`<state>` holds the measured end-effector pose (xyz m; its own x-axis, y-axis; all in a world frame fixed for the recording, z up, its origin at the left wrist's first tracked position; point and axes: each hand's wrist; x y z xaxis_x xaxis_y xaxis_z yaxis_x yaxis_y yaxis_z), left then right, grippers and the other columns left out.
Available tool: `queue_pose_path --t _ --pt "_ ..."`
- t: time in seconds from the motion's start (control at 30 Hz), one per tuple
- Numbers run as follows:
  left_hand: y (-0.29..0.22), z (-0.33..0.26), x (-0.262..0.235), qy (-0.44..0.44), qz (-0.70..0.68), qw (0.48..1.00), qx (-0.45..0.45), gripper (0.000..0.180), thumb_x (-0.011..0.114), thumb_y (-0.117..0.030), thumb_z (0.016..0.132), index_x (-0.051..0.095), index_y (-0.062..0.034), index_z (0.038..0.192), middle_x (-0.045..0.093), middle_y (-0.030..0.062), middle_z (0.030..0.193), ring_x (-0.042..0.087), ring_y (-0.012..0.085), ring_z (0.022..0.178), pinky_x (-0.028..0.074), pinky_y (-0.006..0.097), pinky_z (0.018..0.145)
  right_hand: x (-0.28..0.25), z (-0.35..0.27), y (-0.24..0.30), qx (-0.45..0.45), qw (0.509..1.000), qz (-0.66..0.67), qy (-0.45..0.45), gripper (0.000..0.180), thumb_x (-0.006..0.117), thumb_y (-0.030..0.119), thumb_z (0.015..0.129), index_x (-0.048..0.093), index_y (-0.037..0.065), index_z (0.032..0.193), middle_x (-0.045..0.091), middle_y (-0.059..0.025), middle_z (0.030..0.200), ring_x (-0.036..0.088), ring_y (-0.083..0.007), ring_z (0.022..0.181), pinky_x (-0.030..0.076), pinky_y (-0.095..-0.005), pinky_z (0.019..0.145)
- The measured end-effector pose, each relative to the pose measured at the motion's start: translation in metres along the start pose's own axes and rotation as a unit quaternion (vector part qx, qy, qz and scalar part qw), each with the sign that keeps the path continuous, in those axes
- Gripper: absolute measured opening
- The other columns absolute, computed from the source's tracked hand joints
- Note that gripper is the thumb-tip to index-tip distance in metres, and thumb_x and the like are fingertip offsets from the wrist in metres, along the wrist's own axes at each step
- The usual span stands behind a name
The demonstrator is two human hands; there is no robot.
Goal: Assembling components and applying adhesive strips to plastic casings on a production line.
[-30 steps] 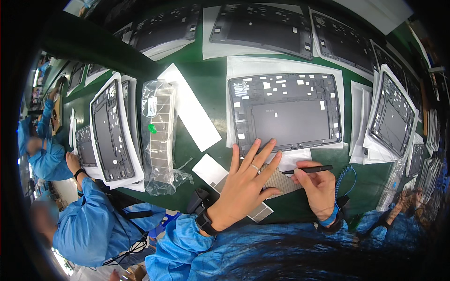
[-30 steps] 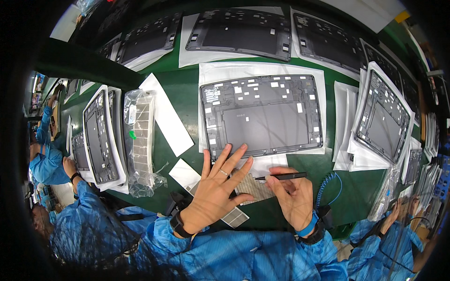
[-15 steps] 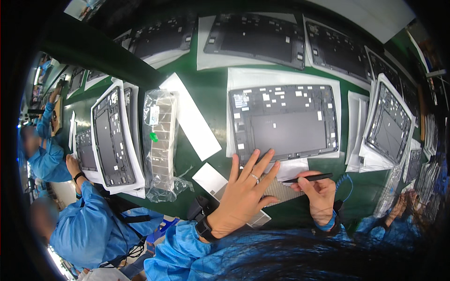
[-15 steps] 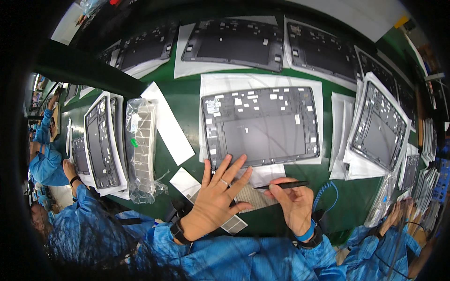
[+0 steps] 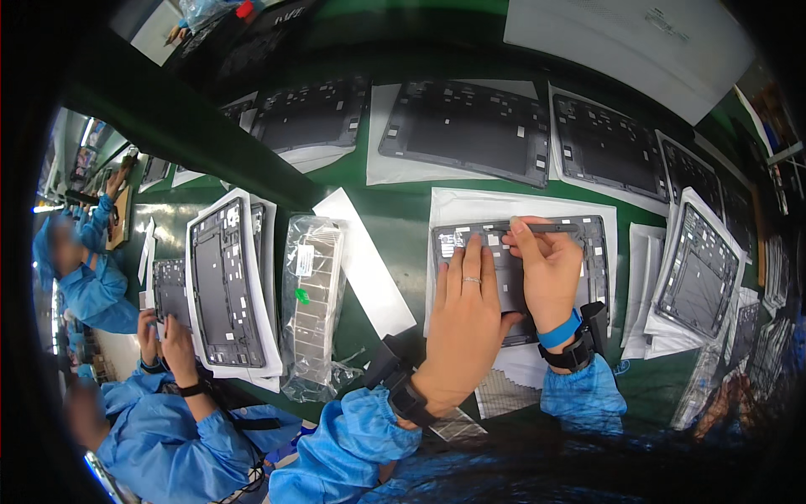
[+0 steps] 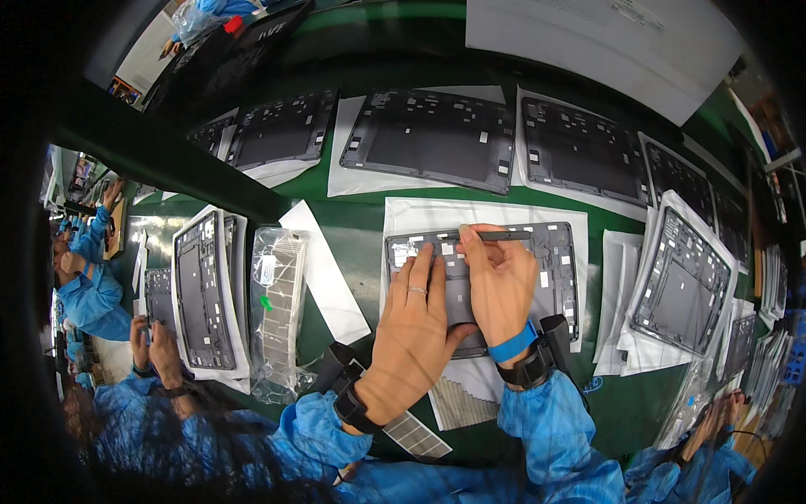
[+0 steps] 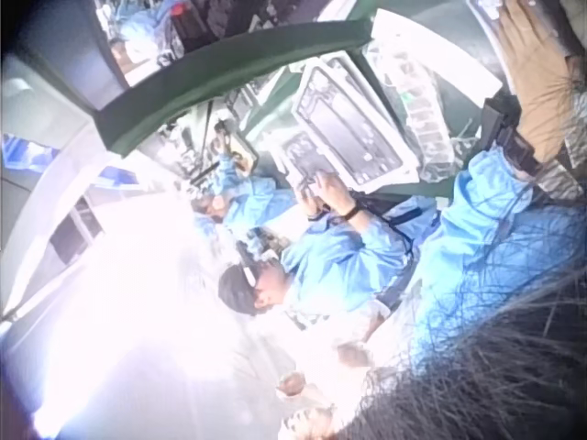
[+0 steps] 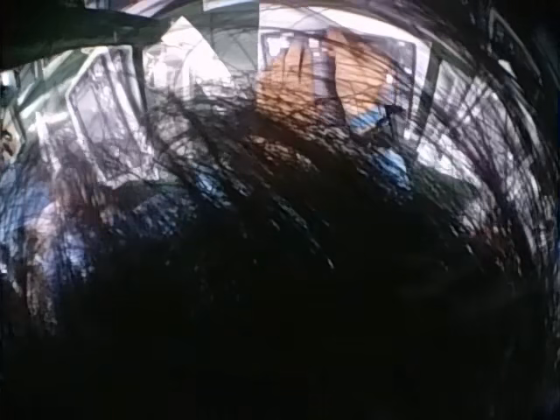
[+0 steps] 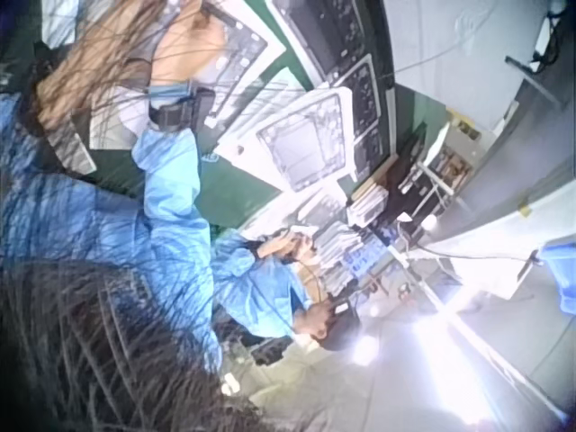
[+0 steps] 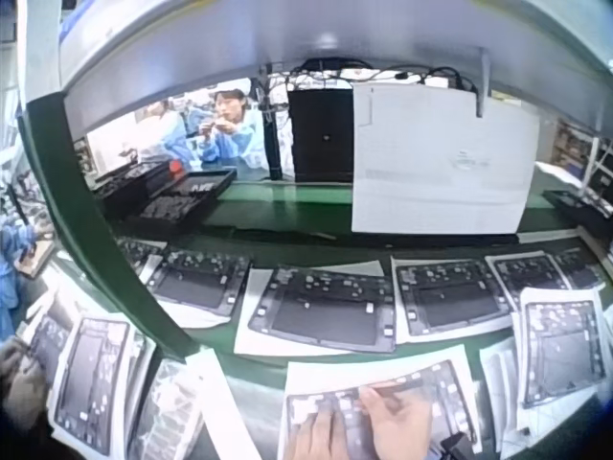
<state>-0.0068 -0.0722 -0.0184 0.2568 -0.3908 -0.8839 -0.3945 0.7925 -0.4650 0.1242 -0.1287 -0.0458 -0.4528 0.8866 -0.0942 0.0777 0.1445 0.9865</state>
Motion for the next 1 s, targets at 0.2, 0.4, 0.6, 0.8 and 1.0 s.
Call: queue_pose_path --t 0.2,0.4,0.6,0.8,1.0 --pt "0.000 0.000 0.004 0.008 0.006 1.000 -0.014 0.100 0.090 -0.037 0.077 0.045 0.0125 0.152 0.040 0.0262 0.161 0.042 0.0419 0.148 0.037 0.052 0.123 0.007 0.001 -0.001 -0.011 1.000 0.003 -0.020 0.026 0.076 0.018 0.102 0.074 -0.007 0.110 0.079 -0.0141 0.088 0.077 -0.0155 0.084 0.056 -0.0255 0.072" --pt "0.000 0.003 0.004 0.001 0.018 1.000 -0.006 0.100 0.090 -0.037 0.077 0.045 0.0127 0.151 0.040 0.0262 0.161 0.043 0.0418 0.147 0.037 0.052 0.123 0.006 0.002 0.000 -0.005 1.000 -0.024 -0.007 0.026 0.074 0.018 0.103 0.073 -0.006 0.114 0.078 -0.0101 0.094 0.076 -0.0149 0.089 0.057 -0.0256 0.077" --pt "0.001 0.002 0.005 0.006 -0.001 1.000 -0.007 0.097 0.089 -0.031 0.078 0.044 0.0133 0.151 0.036 0.0284 0.162 0.040 0.0473 0.146 0.035 0.058 0.124 0.009 0.003 -0.006 -0.029 0.999 -0.013 -0.021 0.024 0.076 0.018 0.101 0.074 -0.005 0.109 0.079 -0.0135 0.087 0.076 -0.0144 0.082 0.055 -0.0259 0.070" --pt "0.000 0.007 0.002 0.008 0.012 1.000 0.022 0.102 0.088 -0.031 0.078 0.037 0.0086 0.158 0.035 0.0267 0.163 0.039 0.0454 0.148 0.032 0.057 0.126 0.009 -0.001 -0.011 -0.045 0.998 0.022 -0.029 0.023 0.078 0.015 0.100 0.074 -0.006 0.108 0.079 -0.0133 0.087 0.075 -0.0141 0.080 0.058 -0.0282 0.070" --pt "0.006 0.012 0.011 0.030 0.053 0.998 0.031 0.107 0.088 -0.040 0.078 0.036 0.0057 0.160 0.036 0.0243 0.164 0.040 0.0419 0.149 0.030 0.056 0.127 0.005 0.001 -0.006 -0.033 0.997 -0.063 -0.018 0.024 0.077 0.018 0.101 0.074 -0.005 0.109 0.079 -0.0113 0.086 0.074 -0.0132 0.079 0.058 -0.0263 0.072"
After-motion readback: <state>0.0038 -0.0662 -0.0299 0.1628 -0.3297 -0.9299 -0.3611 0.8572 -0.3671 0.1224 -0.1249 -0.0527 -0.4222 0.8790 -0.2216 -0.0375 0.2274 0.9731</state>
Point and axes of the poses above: each hand's wrist, its own z-axis towards the middle knuckle, its own x-axis out of the palm, y = z × x
